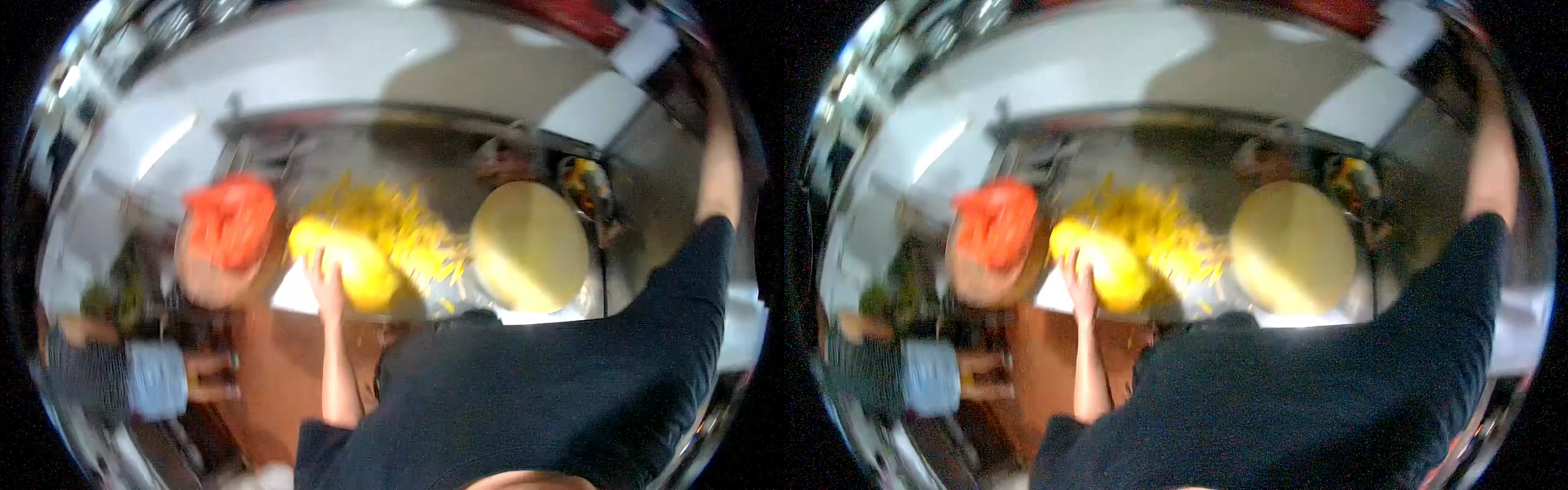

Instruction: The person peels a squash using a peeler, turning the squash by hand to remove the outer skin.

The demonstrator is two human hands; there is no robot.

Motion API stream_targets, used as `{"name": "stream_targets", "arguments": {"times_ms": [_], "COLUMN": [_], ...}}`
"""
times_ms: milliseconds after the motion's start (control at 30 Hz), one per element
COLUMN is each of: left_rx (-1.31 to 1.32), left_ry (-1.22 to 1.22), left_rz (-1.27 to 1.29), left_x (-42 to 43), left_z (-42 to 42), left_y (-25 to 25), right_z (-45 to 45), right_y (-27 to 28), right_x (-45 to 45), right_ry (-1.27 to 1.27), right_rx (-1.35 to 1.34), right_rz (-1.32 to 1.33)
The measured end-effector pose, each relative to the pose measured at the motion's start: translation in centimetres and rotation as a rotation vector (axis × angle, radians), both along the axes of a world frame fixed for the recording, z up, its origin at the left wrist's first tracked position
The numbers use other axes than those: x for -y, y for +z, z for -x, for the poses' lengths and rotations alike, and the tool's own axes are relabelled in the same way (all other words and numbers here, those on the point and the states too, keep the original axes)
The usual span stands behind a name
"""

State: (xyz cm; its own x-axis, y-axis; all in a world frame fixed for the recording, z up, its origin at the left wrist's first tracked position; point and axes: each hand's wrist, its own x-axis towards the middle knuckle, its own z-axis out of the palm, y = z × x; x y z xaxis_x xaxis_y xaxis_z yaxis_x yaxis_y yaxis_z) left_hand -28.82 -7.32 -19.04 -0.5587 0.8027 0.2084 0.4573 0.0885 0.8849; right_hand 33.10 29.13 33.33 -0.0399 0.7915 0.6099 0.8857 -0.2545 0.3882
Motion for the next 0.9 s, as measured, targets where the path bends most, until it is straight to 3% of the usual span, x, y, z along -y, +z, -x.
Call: {"name": "stream_targets", "arguments": {"times_ms": [233,367,400,433,467,500,567,667,700,733,767,800,867,900], "left_rx": [0.001,0.385,0.488,0.453,0.589,0.726,0.706,0.575,0.519,0.643,0.641,0.64,0.624,0.638], "left_ry": [0.07,0.218,0.387,0.397,0.418,0.437,0.351,0.227,0.186,0.053,0.013,-0.022,-0.095,-0.131], "left_rz": [-0.001,-0.208,-0.034,0.094,0.16,0.226,0.186,0.192,0.2,0.162,0.194,0.227,0.289,0.283], "left_x": [-1.2,-1.3,-1.1,-0.9,-1.1,-1.5,-3.0,-7.8,-9.4,-10.5,-11.3,-11.8,-13.5,-14.1], "left_z": [-1.3,3.1,4.5,6.7,7.1,7.4,8.5,11.9,12.9,13.5,13.7,13.8,14.6,14.8], "left_y": [2.5,-0.9,-2.6,-4.9,-3.1,-1.0,-1.5,-4.2,-4.9,-4.2,-4.2,-4.3,-4.1,-3.8], "right_z": [3.9,8.4,9.6,11.3,13.2,15.5,19.8,27.4,29.4,31.5,33.8,35.4,38.5,39.5], "right_y": [0.1,-0.3,-1.1,-2.2,-3.4,-5.4,-10.5,-23.9,-29.2,-35.4,-39.9,-44.8,-44.8,-47.1], "right_x": [2.2,7.2,9.0,11.0,12.8,14.8,17.9,21.5,22.5,23.7,25.3,27.9,30.7,31.3], "right_ry": [0.139,0.347,0.439,0.537,0.648,0.771,0.995,1.18,1.165,1.09,0.599,0.286,0.264,0.086], "right_rx": [0.103,0.11,0.096,0.07,0.04,-0.01,-0.172,-0.55,-0.67,-0.805,-0.886,-1.471,-1.813,-2.052], "right_rz": [-0.028,-0.111,-0.129,-0.132,-0.119,-0.068,0.142,0.736,0.971,1.209,1.557,1.631,1.487,1.445]}}
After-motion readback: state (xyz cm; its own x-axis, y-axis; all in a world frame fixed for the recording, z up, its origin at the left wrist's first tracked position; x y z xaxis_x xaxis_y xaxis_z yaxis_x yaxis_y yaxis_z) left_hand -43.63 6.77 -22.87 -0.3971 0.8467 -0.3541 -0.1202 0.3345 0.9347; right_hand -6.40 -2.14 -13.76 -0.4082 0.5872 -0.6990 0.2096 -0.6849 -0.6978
